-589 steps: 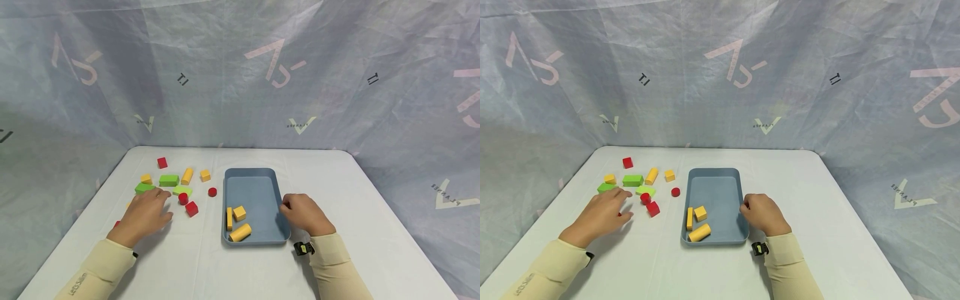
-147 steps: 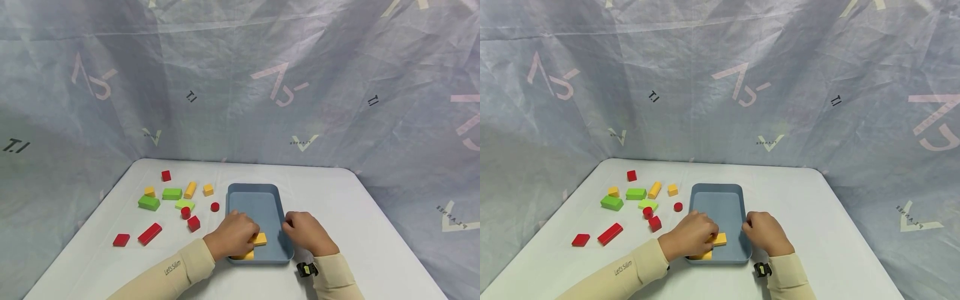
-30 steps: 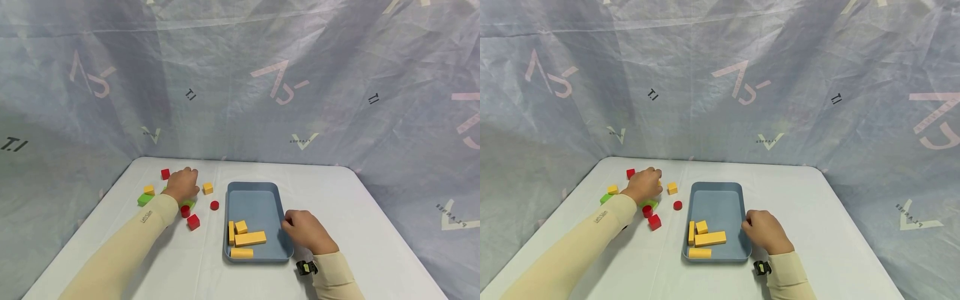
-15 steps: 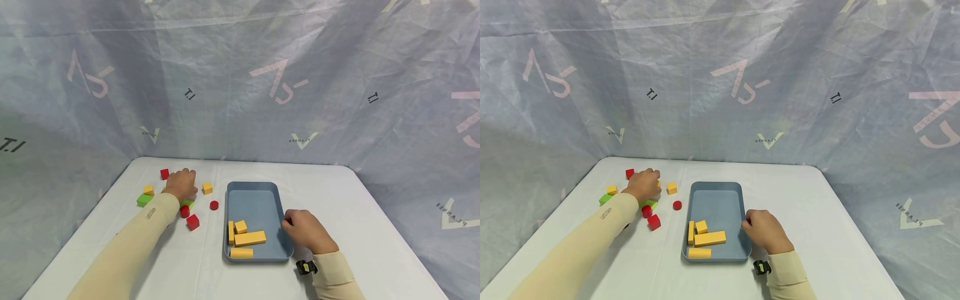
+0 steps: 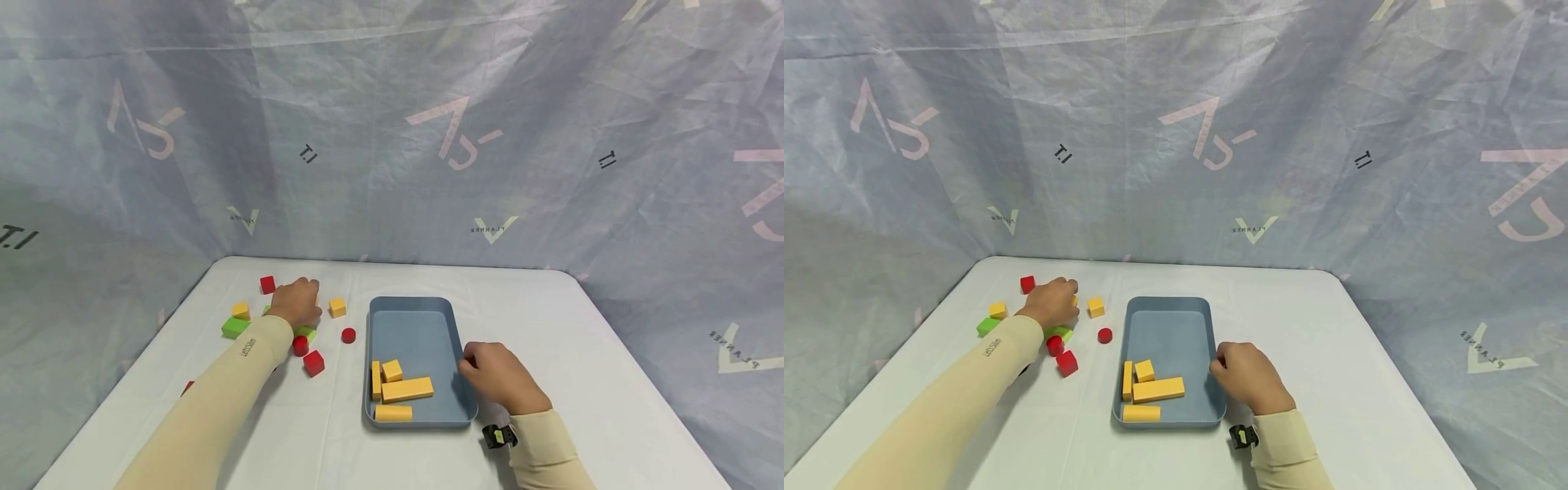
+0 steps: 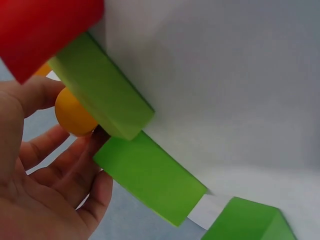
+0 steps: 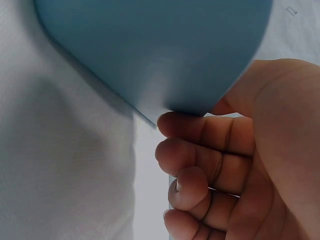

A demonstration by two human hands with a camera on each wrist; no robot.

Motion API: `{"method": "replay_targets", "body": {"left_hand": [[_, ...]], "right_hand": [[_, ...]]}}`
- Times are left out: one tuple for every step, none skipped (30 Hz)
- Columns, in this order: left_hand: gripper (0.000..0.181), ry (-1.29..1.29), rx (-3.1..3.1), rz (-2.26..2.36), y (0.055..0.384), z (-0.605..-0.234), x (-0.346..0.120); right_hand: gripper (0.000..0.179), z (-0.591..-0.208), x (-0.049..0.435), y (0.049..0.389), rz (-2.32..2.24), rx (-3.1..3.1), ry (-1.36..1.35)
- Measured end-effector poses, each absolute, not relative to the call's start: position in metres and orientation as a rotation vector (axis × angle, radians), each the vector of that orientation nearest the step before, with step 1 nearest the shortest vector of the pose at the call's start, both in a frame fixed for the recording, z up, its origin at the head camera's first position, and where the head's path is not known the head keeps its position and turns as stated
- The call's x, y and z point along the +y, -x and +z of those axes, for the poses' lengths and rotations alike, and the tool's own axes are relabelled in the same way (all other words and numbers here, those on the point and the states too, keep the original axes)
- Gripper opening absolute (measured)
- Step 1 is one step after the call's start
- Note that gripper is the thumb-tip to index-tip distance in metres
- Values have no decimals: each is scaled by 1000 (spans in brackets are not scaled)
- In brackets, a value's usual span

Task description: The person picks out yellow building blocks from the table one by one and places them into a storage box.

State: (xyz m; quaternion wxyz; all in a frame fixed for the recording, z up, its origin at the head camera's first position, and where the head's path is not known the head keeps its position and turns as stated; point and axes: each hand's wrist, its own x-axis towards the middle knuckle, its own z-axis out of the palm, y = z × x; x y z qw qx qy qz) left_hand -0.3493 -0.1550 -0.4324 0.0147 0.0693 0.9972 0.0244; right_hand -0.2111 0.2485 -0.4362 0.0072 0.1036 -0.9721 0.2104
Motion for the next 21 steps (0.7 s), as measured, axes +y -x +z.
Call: {"method": "replay_targets", "body": {"left_hand": [[47, -221, 3103, 75, 350, -433, -155], [46, -226, 3103, 73, 350, -433, -155], [46, -230, 3103, 72, 351, -433, -154], [44, -232, 3104, 68, 351, -433, -154], [43, -233, 3105, 68, 351, -432, -154], [41, -234, 3108, 65, 350, -432, -154], [40, -238, 3108, 62, 350, -431, -154], [40, -241, 3110, 61, 350, -431, -153], [39, -241, 3112, 62, 349, -430, -153], [39, -241, 3114, 62, 349, -429, -153], [40, -243, 3115, 64, 349, -429, -153], [41, -244, 3116, 69, 348, -428, -153], [41, -245, 3119, 71, 348, -427, -153], [42, -241, 3122, 76, 348, -427, -153], [42, -243, 3124, 76, 348, -426, -153], [43, -252, 3127, 72, 348, -425, -153], [44, -257, 3128, 71, 347, -425, -153], [44, -264, 3130, 67, 348, -424, -153], [44, -269, 3134, 59, 347, -424, -152], [44, -275, 3137, 53, 347, -423, -152], [43, -284, 3143, 44, 347, -422, -152]], "right_hand": [[29, -436, 249, 211, 661, -3041, -322], [29, -436, 249, 211, 661, -3042, -322], [29, -436, 249, 211, 662, -3042, -321], [29, -437, 249, 211, 662, -3044, -321], [29, -437, 249, 211, 661, -3044, -321], [29, -437, 249, 212, 658, -3043, -320], [30, -438, 249, 212, 657, -3044, -322], [30, -438, 249, 212, 652, -3043, -324], [30, -438, 249, 212, 650, -3040, -328], [30, -438, 249, 213, 646, -3040, -329], [30, -438, 249, 213, 644, -3038, -331], [30, -438, 249, 213, 644, -3036, -333], [29, -438, 249, 213, 646, -3036, -335], [29, -438, 249, 213, 648, -3036, -335], [29, -437, 249, 213, 652, -3036, -334], [29, -437, 249, 213, 653, -3039, -330], [29, -437, 249, 213, 656, -3039, -329], [29, -437, 249, 213, 656, -3040, -325], [29, -437, 249, 213, 653, -3041, -325], [29, -437, 249, 213, 651, -3041, -326], [28, -437, 248, 213, 650, -3041, -327]]}}
